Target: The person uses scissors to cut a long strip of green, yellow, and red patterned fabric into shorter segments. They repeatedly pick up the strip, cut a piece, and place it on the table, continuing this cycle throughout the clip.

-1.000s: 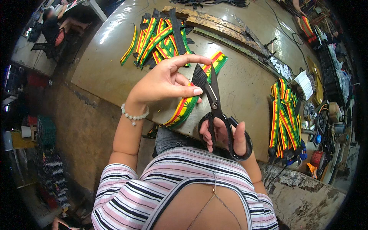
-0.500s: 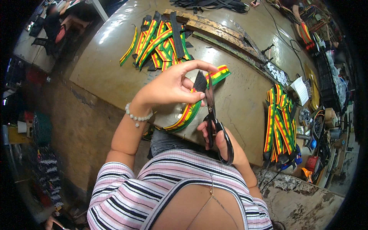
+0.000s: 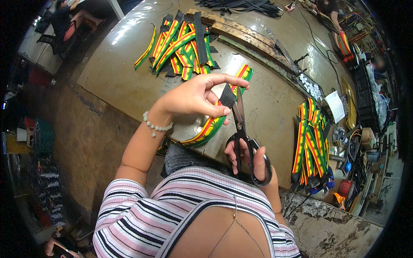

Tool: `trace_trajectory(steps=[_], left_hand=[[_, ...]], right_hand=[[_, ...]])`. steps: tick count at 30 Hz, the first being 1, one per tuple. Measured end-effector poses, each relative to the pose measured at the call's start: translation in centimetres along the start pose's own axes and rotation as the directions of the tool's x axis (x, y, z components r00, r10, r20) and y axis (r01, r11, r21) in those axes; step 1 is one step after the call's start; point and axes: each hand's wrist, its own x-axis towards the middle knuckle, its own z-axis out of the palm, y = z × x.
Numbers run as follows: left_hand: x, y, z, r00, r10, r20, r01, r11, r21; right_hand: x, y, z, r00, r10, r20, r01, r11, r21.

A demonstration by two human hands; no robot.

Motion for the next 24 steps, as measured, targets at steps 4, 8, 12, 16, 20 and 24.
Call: trace_trajectory(steps=[4, 8, 12, 16, 20, 24], left_hand=[[-0.1, 0.0, 0.0, 1.000, -0.002, -0.003, 0.002, 1.000, -0.007], [-0.1, 0.1, 0.1, 1.000, -0.002, 0.012, 0.002, 0.998, -0.056], [-0.1, 0.1, 0.2, 1.000, -0.015, 0.009, 0.015, 0.998, -0.066], [0.1, -0.2, 0.2, 0.999, 0.039, 0.014, -0.038, 0.997, -0.074], [0.2, -0.2, -0.3, 0.996, 0.062, 0.063, -0.060, 0.998, -0.036], [-0.3, 0.3, -1.0, 0.986, -0.033, 0.164, 0.056, 0.989, -0.139]], right_hand=[[-0.1, 0.2, -0.5, 0.985, -0.020, 0.174, -0.042, 0.938, 0.344], [0.0, 0.8, -0.8, 0.961, -0.056, 0.273, -0.108, 0.829, 0.549], [0.0, 1.2, -0.7, 0.958, -0.062, 0.280, -0.116, 0.809, 0.576], [-0.3, 1.1, 0.0, 0.973, -0.008, 0.230, -0.103, 0.878, 0.467], [-0.8, 0.6, -0.2, 0.976, -0.023, 0.218, -0.064, 0.920, 0.387], [-1.4, 0.0, -1.5, 0.961, -0.047, 0.273, -0.050, 0.940, 0.337]])
